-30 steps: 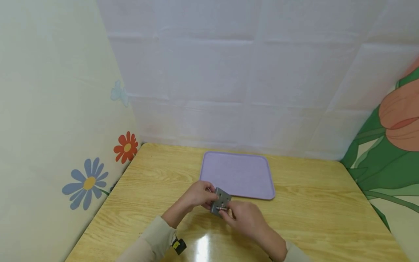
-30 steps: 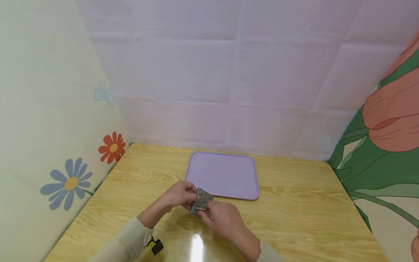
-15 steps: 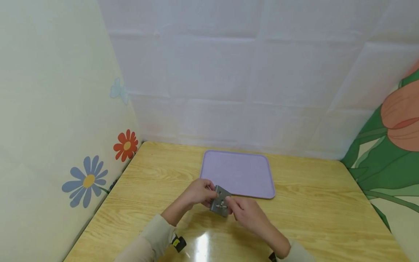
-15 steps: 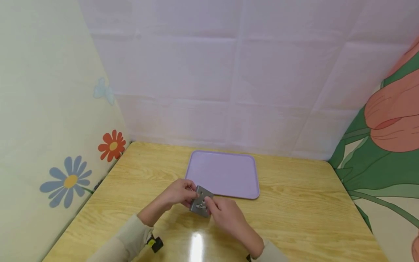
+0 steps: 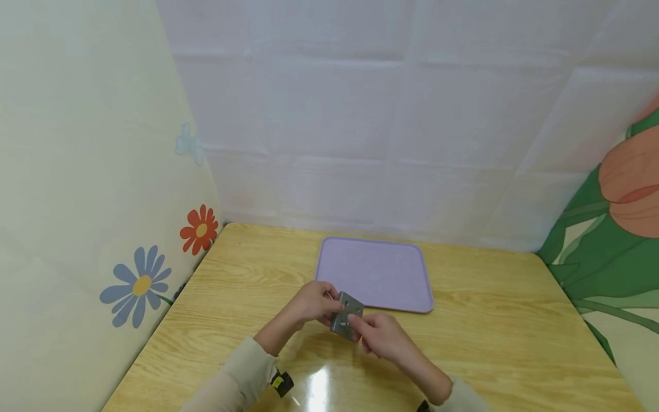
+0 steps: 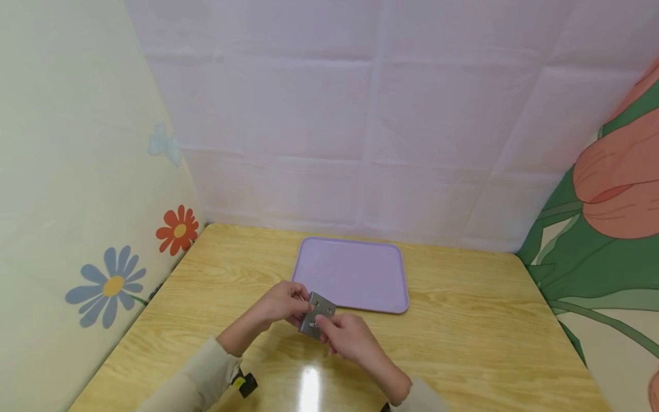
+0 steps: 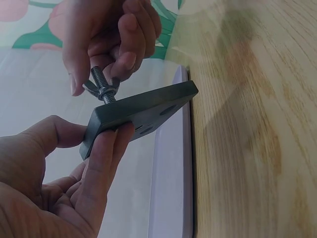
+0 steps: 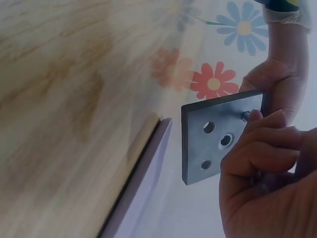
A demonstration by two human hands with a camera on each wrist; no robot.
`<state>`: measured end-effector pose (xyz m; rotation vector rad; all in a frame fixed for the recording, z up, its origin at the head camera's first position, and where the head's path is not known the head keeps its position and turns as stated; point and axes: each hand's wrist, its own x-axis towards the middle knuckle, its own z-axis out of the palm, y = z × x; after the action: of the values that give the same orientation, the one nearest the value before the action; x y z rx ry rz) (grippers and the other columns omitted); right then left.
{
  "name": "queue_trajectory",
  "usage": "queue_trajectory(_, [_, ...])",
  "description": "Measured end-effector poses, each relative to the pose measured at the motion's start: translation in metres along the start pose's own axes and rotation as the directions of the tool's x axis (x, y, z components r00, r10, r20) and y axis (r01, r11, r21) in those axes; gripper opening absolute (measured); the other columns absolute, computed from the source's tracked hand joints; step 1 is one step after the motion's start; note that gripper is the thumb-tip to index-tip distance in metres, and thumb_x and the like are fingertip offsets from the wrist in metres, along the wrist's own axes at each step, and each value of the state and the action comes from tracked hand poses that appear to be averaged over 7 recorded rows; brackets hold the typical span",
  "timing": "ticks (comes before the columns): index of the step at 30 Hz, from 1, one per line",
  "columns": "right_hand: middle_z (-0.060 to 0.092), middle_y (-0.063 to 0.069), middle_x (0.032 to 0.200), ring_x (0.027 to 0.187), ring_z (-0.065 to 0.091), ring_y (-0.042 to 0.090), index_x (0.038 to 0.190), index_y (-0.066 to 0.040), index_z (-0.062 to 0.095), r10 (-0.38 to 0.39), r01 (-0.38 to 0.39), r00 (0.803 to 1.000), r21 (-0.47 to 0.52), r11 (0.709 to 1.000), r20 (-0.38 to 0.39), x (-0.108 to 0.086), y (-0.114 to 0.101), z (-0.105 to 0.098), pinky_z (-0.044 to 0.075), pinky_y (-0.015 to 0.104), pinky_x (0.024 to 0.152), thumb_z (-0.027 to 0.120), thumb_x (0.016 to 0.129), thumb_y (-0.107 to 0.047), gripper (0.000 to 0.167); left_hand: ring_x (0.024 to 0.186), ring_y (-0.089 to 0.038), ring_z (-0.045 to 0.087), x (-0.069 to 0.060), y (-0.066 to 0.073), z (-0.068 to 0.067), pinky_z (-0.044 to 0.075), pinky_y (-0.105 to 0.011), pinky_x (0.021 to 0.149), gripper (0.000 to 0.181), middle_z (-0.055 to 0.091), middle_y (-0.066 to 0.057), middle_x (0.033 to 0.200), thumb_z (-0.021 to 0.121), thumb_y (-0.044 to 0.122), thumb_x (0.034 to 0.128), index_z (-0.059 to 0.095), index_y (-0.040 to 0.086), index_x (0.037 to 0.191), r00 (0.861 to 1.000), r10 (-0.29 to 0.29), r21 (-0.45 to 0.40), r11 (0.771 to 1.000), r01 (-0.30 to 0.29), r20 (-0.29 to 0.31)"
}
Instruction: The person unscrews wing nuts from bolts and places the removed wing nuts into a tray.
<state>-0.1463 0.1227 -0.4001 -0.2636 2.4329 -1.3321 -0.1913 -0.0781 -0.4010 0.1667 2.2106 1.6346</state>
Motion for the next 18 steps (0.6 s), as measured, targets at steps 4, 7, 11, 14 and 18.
queue_trajectory(4, [0.049, -0.01, 0.056, 0.049, 0.039, 0.004, 0.072, -0.016, 0.064, -0.167, 0.151, 0.985, -0.246, 0.957, -0.043, 0.0008, -0.0001, 0.0019, 0.031, 0.019, 0.042, 0.061, 0.099, -0.044, 0.039, 0.058, -0.016, 0.067, -0.0013, -0.0016, -0.0008, 0.064, -0.038, 0.059, 0.013, 0.065, -0.011, 0.079, 0.071, 0.006, 0.0839, 0.063, -0.002, 0.09, 1.0, 0.003, -0.009, 1.0, -0.003, -0.003])
queue_trajectory(7, [0.045, -0.014, 0.058, 0.049, 0.036, 0.0, 0.075, -0.02, 0.062, -0.345, 0.281, 0.937, -0.478, 0.832, -0.05, 0.0009, 0.0007, 0.0034, 0.031, 0.018, 0.042, 0.067, 0.096, -0.04, 0.03, 0.057, -0.016, 0.066, -0.0027, -0.0022, -0.0018, 0.064, -0.037, 0.059, 0.012, 0.065, -0.011, 0.077, 0.07, 0.005, 0.0832, 0.063, -0.003, 0.09, 1.0, 0.005, -0.019, 1.0, -0.005, -0.002])
queue_trajectory(11, [0.052, -0.014, 0.063, 0.051, 0.038, -0.003, 0.085, -0.018, 0.063, -0.556, 0.403, 0.831, -0.677, 0.616, -0.012, -0.0005, 0.0013, 0.0041, 0.032, 0.017, 0.041, 0.074, 0.09, -0.035, 0.021, 0.057, -0.016, 0.066, -0.0045, -0.0024, -0.0036, 0.064, -0.037, 0.059, 0.012, 0.066, -0.011, 0.077, 0.07, 0.005, 0.0837, 0.063, -0.002, 0.09, 1.0, 0.008, -0.023, 1.0, -0.008, 0.002])
queue_trajectory(14, [0.058, -0.01, 0.071, 0.054, 0.042, -0.001, 0.09, -0.016, 0.062, -0.704, 0.466, 0.709, -0.774, 0.429, 0.036, -0.0006, 0.002, 0.0029, 0.033, 0.016, 0.041, 0.079, 0.085, -0.033, 0.025, 0.058, -0.016, 0.067, -0.0057, -0.0019, -0.0055, 0.064, -0.039, 0.06, 0.011, 0.065, -0.011, 0.077, 0.069, 0.005, 0.0841, 0.063, -0.002, 0.09, 1.0, 0.01, -0.026, 1.0, -0.01, 0.005])
queue_trajectory(18, [0.061, -0.007, 0.078, 0.058, 0.047, 0.002, 0.094, -0.013, 0.064, -0.801, 0.505, 0.595, -0.809, 0.302, 0.073, -0.0001, 0.0013, 0.0016, 0.037, 0.016, 0.042, 0.082, 0.08, -0.031, 0.029, 0.058, -0.017, 0.067, -0.0073, -0.0012, -0.0079, 0.065, -0.04, 0.061, 0.012, 0.065, -0.011, 0.077, 0.07, 0.006, 0.0848, 0.063, -0.002, 0.09, 1.0, 0.008, -0.028, 1.0, -0.008, 0.007])
